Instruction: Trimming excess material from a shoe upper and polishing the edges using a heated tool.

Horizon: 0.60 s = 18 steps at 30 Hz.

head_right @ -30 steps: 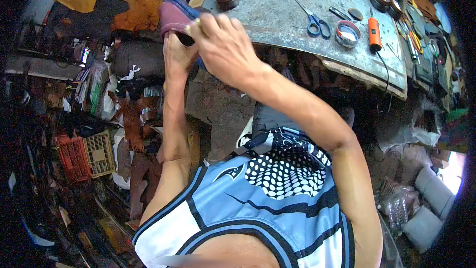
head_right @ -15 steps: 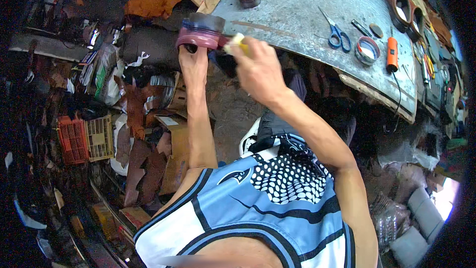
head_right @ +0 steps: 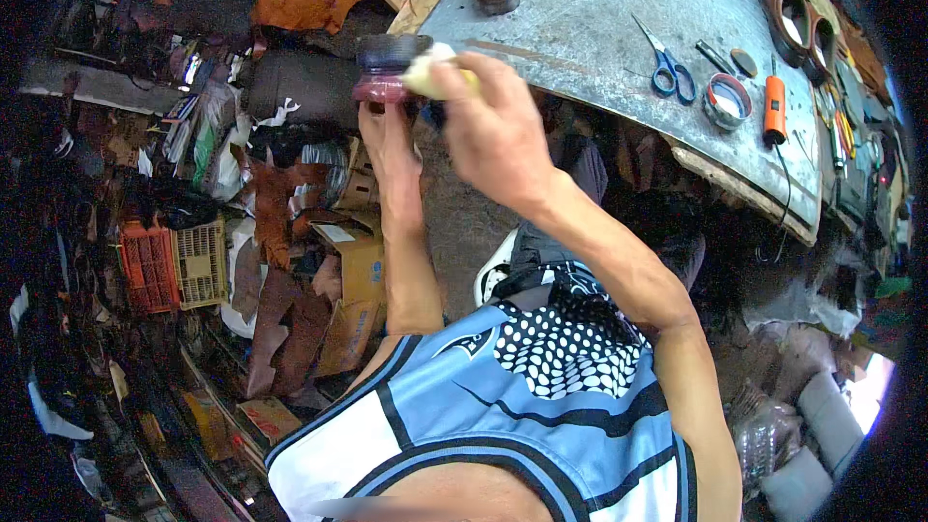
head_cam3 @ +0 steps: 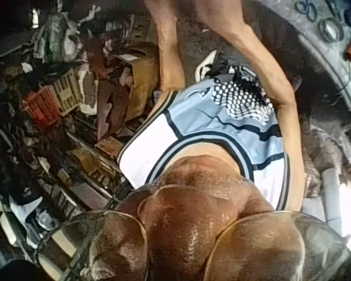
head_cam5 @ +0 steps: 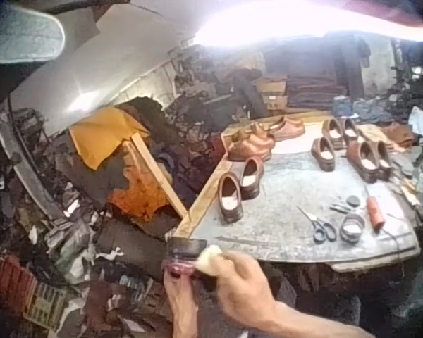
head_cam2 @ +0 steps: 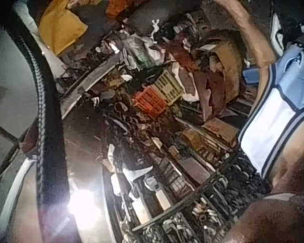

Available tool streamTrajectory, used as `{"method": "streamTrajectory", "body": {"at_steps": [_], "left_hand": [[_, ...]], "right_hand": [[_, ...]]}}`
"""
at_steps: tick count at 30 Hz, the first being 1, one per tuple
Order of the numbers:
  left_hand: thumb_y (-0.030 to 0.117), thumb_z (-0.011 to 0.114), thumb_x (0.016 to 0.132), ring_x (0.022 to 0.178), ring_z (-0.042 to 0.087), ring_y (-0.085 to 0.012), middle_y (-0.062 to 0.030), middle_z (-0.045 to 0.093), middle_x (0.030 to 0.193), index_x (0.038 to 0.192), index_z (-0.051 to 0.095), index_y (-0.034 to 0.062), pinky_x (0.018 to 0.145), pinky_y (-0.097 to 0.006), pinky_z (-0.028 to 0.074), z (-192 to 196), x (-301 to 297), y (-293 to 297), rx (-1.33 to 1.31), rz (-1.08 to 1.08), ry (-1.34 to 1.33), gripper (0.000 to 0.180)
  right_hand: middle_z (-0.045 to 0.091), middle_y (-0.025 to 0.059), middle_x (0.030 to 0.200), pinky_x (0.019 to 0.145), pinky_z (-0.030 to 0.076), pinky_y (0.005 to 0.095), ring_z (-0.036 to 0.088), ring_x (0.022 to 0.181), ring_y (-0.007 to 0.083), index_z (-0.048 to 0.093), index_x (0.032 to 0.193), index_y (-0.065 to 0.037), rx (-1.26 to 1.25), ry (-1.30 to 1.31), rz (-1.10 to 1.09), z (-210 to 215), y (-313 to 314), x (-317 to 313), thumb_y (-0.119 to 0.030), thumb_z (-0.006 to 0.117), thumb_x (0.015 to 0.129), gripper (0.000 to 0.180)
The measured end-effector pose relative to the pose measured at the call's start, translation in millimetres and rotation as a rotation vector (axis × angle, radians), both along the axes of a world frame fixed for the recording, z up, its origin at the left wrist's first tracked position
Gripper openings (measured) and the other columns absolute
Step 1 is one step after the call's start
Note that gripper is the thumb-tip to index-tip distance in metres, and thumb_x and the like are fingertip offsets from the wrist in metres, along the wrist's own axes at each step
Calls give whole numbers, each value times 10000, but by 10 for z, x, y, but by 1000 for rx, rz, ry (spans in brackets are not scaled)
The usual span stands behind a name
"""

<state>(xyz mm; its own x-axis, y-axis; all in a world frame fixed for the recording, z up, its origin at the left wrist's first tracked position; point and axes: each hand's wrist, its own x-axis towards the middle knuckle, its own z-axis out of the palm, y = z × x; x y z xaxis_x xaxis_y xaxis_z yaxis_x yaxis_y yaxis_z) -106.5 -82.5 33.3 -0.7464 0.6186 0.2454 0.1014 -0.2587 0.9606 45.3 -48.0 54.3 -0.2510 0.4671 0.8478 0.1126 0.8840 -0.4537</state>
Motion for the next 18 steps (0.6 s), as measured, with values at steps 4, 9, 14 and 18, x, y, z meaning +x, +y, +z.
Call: {"method": "streamTrajectory", "body": {"at_steps": [4, 9, 14, 18], "left_hand": [[303, 617, 975, 1013, 652, -195, -126, 656, 1175, 1286, 545, -18, 842, -340, 539, -103, -118, -139, -128, -193, 153, 453], [339, 475, 1043, 1057, 618, -224, -117, 667, 1146, 1189, 638, 68, 914, -369, 504, 30, 88, -100, 198, -259, -354, 349], [296, 522, 1023, 1134, 639, -225, -94, 643, 1219, 1306, 568, 28, 950, -333, 538, -137, -21, -354, 172, -328, -27, 393], [372, 524, 1030, 1182, 618, -240, -105, 605, 1323, 1349, 536, 30, 1006, -379, 511, 217, 327, -209, 313, -519, -588, 468]], "right_hand": [[582, 150, 1214, 855, 481, 404, 594, 1008, 309, 635, 1243, -69, 158, -168, 30, 216, -73, -191, -47, 671, 763, 482], [597, 238, 1190, 936, 504, 479, 599, 1065, 438, 614, 1224, 20, -304, -13, 72, -315, 112, -19, 64, 591, 795, 432], [598, 97, 1191, 798, 465, 391, 588, 953, 276, 657, 1192, -112, 167, 1, 45, 406, -283, -211, -74, 690, 783, 412], [626, 98, 1163, 806, 474, 413, 612, 947, 278, 664, 1135, -118, 138, -62, -94, 108, -13, -144, -70, 666, 768, 370]]}}
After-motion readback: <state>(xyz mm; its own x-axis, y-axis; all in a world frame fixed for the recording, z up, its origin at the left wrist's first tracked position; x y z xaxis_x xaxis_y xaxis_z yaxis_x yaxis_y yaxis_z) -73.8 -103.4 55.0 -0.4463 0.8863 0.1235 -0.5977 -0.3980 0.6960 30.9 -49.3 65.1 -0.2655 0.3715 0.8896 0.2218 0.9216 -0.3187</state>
